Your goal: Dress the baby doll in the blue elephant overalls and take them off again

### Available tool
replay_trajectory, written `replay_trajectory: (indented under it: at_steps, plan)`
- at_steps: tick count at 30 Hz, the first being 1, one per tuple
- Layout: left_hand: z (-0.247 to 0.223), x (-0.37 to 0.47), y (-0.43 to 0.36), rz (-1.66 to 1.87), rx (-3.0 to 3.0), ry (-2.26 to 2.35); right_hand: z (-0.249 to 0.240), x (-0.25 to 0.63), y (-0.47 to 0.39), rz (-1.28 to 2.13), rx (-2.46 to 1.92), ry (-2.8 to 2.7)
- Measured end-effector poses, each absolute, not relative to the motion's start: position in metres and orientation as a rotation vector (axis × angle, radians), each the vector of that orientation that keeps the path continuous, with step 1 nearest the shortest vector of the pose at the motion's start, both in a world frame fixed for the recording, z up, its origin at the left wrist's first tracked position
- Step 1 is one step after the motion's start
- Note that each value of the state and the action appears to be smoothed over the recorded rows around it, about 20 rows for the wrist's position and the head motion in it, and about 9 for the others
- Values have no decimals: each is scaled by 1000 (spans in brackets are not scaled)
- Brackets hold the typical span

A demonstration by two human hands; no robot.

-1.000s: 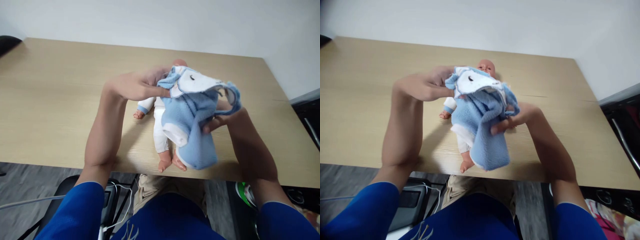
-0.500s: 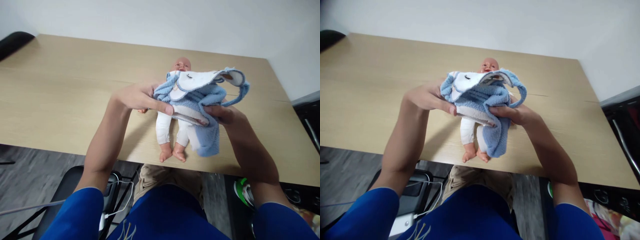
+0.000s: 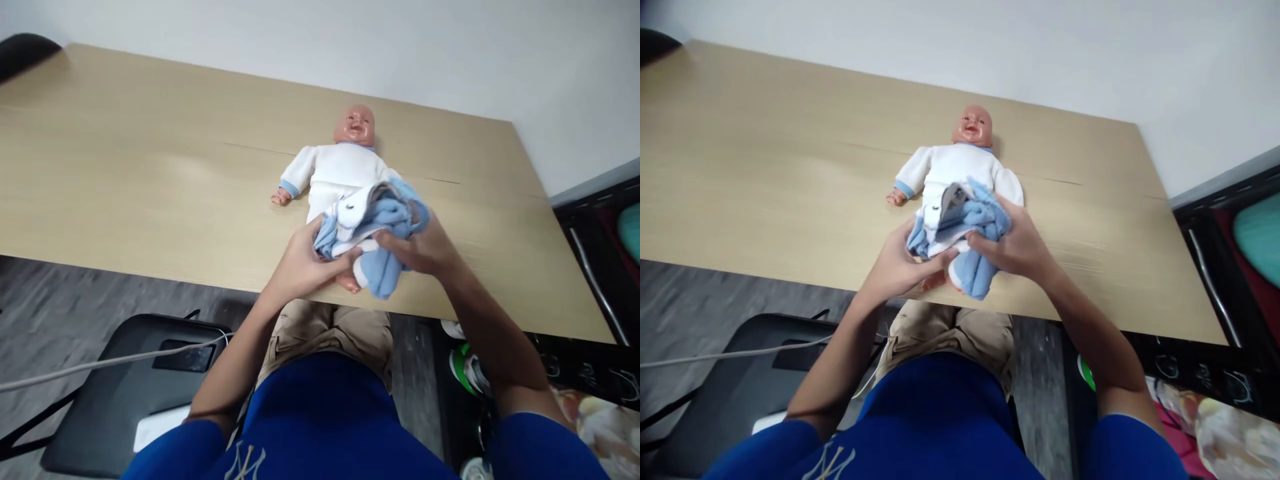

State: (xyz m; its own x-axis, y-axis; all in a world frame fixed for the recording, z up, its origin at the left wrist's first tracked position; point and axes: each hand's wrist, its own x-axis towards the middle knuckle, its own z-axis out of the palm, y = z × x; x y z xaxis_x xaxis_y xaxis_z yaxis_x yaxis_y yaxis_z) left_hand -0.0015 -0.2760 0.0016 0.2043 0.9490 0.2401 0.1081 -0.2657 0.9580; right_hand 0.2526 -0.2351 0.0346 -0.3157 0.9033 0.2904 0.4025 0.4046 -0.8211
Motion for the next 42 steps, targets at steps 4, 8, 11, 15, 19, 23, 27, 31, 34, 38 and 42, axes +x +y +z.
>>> replay_trajectory:
  at_steps: [4,8,11,15,19,23,27,31,34,38,42]
  plan:
    - [-20,-20,-299,1120,1619,1255,19,234,-255,817,-1221,-2010]
    - [-40,-30,-304,1055,1611,1437,5,217,-261,875,-1340,-1989]
    - [-53,-30,-296,1003,1611,1501,-7,210,-256,851,-1405,-1985]
    - [-62,-28,-280,996,1588,1516,-21,209,-246,771,-1483,-1984]
    - [-65,-25,-264,1031,1550,1455,-32,211,-232,704,-1530,-1947]
    - [-63,-21,-242,1064,1508,1419,-38,212,-213,661,-1511,-1901]
    - [-57,-17,-226,1063,1541,1404,-29,215,-198,618,-1466,-1900]
    - [-41,-22,-241,1047,1560,1394,2,217,-210,579,-1369,-2024]
    - [-28,-30,-268,1029,1543,1371,24,213,-233,596,-1317,-2120]
    - [-30,-40,-293,889,1568,1425,29,203,-249,707,-1380,-2239]
    - [-54,-43,-291,811,1688,1506,11,195,-241,742,-1489,-2318]
